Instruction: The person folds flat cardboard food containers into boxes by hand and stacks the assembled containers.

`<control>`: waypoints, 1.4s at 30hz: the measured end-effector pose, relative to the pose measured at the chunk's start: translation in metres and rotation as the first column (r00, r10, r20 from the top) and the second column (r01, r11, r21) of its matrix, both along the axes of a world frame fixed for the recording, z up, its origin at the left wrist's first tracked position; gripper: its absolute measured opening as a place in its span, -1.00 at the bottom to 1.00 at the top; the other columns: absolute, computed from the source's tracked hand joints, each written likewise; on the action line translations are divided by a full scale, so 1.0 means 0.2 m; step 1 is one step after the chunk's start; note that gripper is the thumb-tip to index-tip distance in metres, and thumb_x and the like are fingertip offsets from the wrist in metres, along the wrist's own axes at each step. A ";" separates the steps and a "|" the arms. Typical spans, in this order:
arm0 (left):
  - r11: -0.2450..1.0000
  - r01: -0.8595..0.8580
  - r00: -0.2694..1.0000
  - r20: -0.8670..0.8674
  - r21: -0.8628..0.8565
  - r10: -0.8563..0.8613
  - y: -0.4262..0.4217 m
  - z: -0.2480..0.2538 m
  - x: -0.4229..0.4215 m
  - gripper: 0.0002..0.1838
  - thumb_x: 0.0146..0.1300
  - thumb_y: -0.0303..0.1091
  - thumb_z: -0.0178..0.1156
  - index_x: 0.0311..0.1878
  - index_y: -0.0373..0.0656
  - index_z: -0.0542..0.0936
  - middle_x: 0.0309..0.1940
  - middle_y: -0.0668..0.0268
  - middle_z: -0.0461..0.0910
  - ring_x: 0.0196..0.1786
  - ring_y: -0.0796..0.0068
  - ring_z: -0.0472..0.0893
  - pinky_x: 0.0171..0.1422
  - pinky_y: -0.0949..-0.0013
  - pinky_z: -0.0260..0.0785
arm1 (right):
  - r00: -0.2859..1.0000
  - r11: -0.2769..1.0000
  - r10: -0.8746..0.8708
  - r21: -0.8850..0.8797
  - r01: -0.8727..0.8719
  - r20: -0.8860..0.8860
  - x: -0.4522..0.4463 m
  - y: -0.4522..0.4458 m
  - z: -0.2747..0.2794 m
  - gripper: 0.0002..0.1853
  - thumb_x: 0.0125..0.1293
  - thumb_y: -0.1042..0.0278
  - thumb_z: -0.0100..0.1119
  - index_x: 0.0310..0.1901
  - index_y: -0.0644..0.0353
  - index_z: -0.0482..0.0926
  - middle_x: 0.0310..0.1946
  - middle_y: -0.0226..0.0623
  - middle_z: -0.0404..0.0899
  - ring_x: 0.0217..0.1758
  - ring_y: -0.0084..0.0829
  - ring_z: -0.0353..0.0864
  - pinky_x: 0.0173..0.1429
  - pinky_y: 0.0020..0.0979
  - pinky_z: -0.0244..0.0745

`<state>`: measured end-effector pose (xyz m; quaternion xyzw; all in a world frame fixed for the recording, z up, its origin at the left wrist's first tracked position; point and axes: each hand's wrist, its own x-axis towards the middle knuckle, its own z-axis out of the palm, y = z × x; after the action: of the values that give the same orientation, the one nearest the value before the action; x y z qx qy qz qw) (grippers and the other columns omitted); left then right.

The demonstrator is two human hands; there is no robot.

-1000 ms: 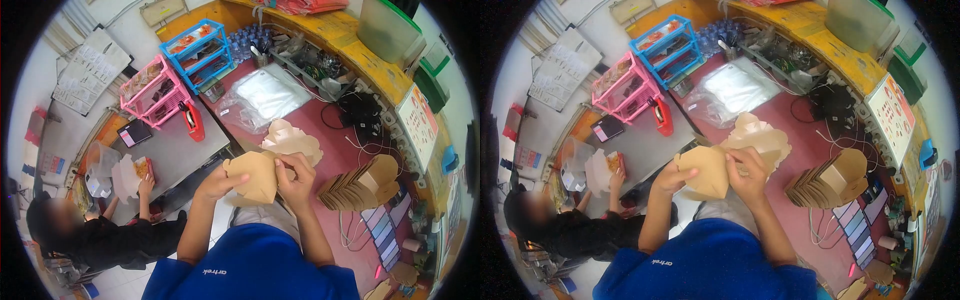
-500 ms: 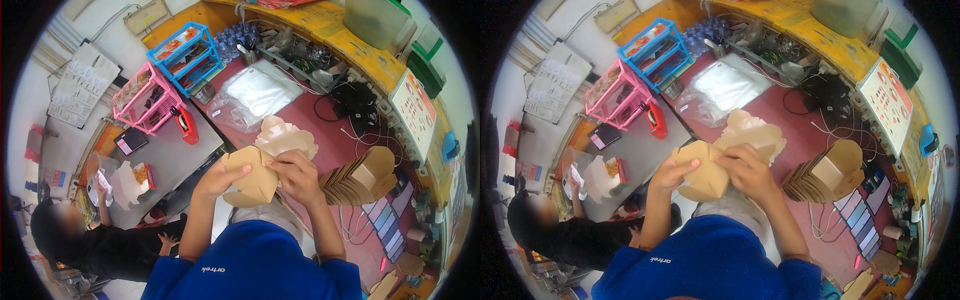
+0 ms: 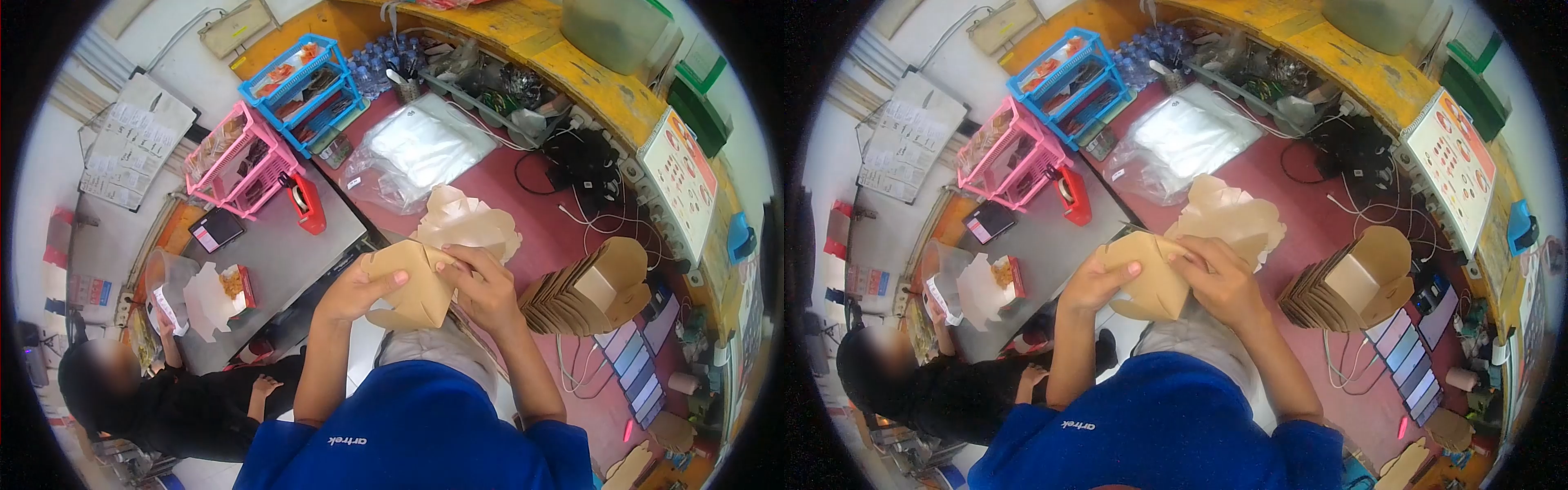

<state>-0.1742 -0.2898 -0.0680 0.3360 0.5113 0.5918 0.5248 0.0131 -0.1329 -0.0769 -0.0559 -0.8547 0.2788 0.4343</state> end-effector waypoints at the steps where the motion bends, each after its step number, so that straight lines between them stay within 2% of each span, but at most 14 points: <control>1: 1.000 0.008 1.000 0.007 0.000 -0.008 0.00 0.00 -0.01 -0.63 0.58 -0.24 0.29 0.29 -0.28 0.66 0.05 0.36 0.75 0.11 0.60 0.64 0.25 0.39 0.49 | 1.000 1.000 -0.003 -0.005 0.003 -0.007 0.00 0.00 0.00 -0.70 0.15 0.63 0.39 -0.06 0.20 0.80 0.02 -0.12 0.75 -0.05 -0.15 0.79 -0.03 -0.28 0.73; 11: 1.000 -0.010 0.997 -0.083 -0.016 0.008 0.02 0.03 0.02 -0.62 0.62 -0.29 0.22 0.36 -0.28 0.59 0.12 0.35 0.72 0.14 0.60 0.63 0.29 0.37 0.49 | 0.999 1.000 0.019 0.007 -0.019 0.028 -0.01 0.00 -0.02 -0.55 0.02 0.71 0.33 0.01 0.19 0.80 0.10 -0.17 0.73 -0.02 -0.16 0.73 0.02 -0.24 0.71; 17: 0.996 -0.067 0.995 -0.071 -0.051 0.063 0.01 0.00 0.05 -0.62 0.64 -0.29 0.20 0.38 -0.27 0.57 0.13 0.33 0.71 0.16 0.60 0.62 0.30 0.39 0.49 | 0.996 0.986 0.061 -0.158 -0.049 0.070 0.02 -0.04 0.00 -0.64 0.16 0.72 0.29 0.00 0.24 0.79 0.13 -0.14 0.72 0.04 -0.07 0.73 0.15 -0.18 0.66; 19: 0.996 -0.065 0.993 -0.103 -0.068 0.057 0.02 -0.02 0.07 -0.62 0.64 -0.29 0.18 0.38 -0.27 0.56 0.14 0.33 0.70 0.16 0.60 0.62 0.30 0.40 0.48 | 0.989 0.915 0.131 -0.392 -0.093 0.070 0.04 -0.04 -0.01 -0.73 0.29 0.69 0.28 -0.01 0.28 0.77 0.10 -0.09 0.73 0.05 -0.08 0.74 0.18 -0.23 0.65; 23: 0.998 0.009 0.985 -0.169 -0.060 -0.019 0.03 -0.06 0.09 -0.63 0.66 -0.28 0.16 0.37 -0.27 0.56 0.14 0.33 0.68 0.17 0.60 0.60 0.31 0.41 0.47 | 0.982 0.794 0.119 -0.608 -0.007 0.145 0.06 -0.06 0.00 -0.81 0.38 0.61 0.32 0.00 0.30 0.77 0.03 -0.12 0.75 0.06 -0.22 0.75 0.20 -0.30 0.63; 25: 0.997 0.022 0.987 -0.160 -0.073 -0.033 0.02 -0.05 0.12 -0.63 0.66 -0.28 0.15 0.36 -0.27 0.56 0.14 0.33 0.68 0.17 0.60 0.60 0.31 0.40 0.47 | 0.987 0.576 0.107 -0.817 0.039 0.122 0.06 -0.05 -0.03 -0.82 0.38 0.58 0.38 -0.01 0.32 0.77 -0.04 -0.22 0.75 0.05 -0.37 0.74 0.21 -0.34 0.63; 26: 0.996 0.032 0.987 -0.153 -0.080 -0.044 0.03 -0.04 0.13 -0.63 0.66 -0.27 0.15 0.35 -0.27 0.56 0.13 0.33 0.68 0.17 0.60 0.60 0.31 0.40 0.46 | 0.988 0.578 0.099 -0.815 0.039 0.118 0.06 -0.02 -0.05 -0.82 0.38 0.58 0.38 -0.01 0.32 0.77 -0.04 -0.22 0.75 0.05 -0.37 0.74 0.21 -0.34 0.63; 28: 0.994 0.052 0.981 -0.181 -0.092 -0.068 0.03 -0.03 0.13 -0.63 0.65 -0.27 0.16 0.35 -0.27 0.57 0.13 0.33 0.68 0.17 0.60 0.60 0.31 0.40 0.46 | 0.940 0.457 0.324 -0.888 -0.056 0.108 0.10 0.04 -0.09 -0.82 0.40 0.56 0.40 0.00 0.34 0.77 -0.07 -0.30 0.73 0.04 -0.45 0.72 0.21 -0.37 0.63; 31: 0.992 0.059 0.982 -0.171 -0.109 -0.077 0.02 -0.04 0.12 -0.63 0.65 -0.27 0.16 0.35 -0.28 0.57 0.12 0.33 0.69 0.17 0.59 0.60 0.31 0.39 0.46 | 0.926 0.347 0.377 -0.930 -0.125 0.016 0.12 0.06 -0.10 -0.82 0.40 0.56 0.41 0.00 0.35 0.77 -0.04 -0.32 0.73 0.05 -0.48 0.71 0.20 -0.39 0.62; 33: 0.992 0.049 0.989 -0.135 -0.118 -0.065 0.01 -0.03 0.12 -0.63 0.65 -0.27 0.15 0.35 -0.29 0.57 0.12 0.32 0.69 0.17 0.59 0.60 0.31 0.38 0.46 | 0.928 0.343 0.370 -0.933 -0.106 0.031 0.12 0.04 -0.10 -0.84 0.40 0.55 0.41 -0.02 0.35 0.77 -0.07 -0.32 0.74 0.03 -0.49 0.71 0.18 -0.40 0.62; 38: 0.989 0.044 0.969 -0.236 -0.138 -0.076 0.01 -0.05 0.13 -0.63 0.63 -0.29 0.17 0.33 -0.31 0.58 0.09 0.29 0.70 0.15 0.56 0.61 0.31 0.37 0.46 | 0.923 0.322 0.372 -0.946 -0.029 0.098 0.11 0.02 -0.09 -0.87 0.37 0.58 0.42 -0.07 0.37 0.75 -0.19 -0.31 0.76 -0.07 -0.49 0.74 0.09 -0.41 0.63; 40: 0.990 0.030 0.971 -0.231 -0.139 -0.062 0.02 -0.03 0.15 -0.64 0.63 -0.29 0.17 0.32 -0.31 0.59 0.09 0.28 0.70 0.14 0.54 0.61 0.30 0.36 0.46 | 0.936 0.542 0.300 -0.840 -0.006 0.187 0.09 0.00 -0.07 -0.87 0.33 0.61 0.41 -0.12 0.39 0.72 -0.26 -0.24 0.76 -0.17 -0.40 0.78 0.03 -0.39 0.65; 41: 0.990 0.015 0.973 -0.228 -0.139 -0.047 0.02 -0.02 0.15 -0.64 0.62 -0.29 0.17 0.32 -0.31 0.59 0.08 0.28 0.71 0.13 0.53 0.62 0.30 0.36 0.46 | 0.936 0.542 0.298 -0.840 -0.005 0.187 0.09 -0.01 -0.06 -0.87 0.33 0.61 0.41 -0.12 0.39 0.72 -0.26 -0.24 0.76 -0.17 -0.40 0.78 0.03 -0.39 0.65; 42: 0.990 0.015 0.972 -0.229 -0.138 -0.047 0.02 -0.03 0.15 -0.64 0.62 -0.29 0.17 0.32 -0.31 0.59 0.08 0.28 0.71 0.13 0.53 0.62 0.30 0.36 0.46 | 0.935 0.646 0.260 -0.763 0.016 0.240 0.09 -0.01 -0.04 -0.85 0.31 0.60 0.43 -0.10 0.38 0.71 -0.24 -0.22 0.76 -0.18 -0.43 0.76 0.00 -0.40 0.64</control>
<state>-0.1438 -0.2864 -0.0733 0.3744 0.6025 0.5042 0.4925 0.0314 -0.1346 -0.0845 -0.2178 -0.7226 0.6239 0.2028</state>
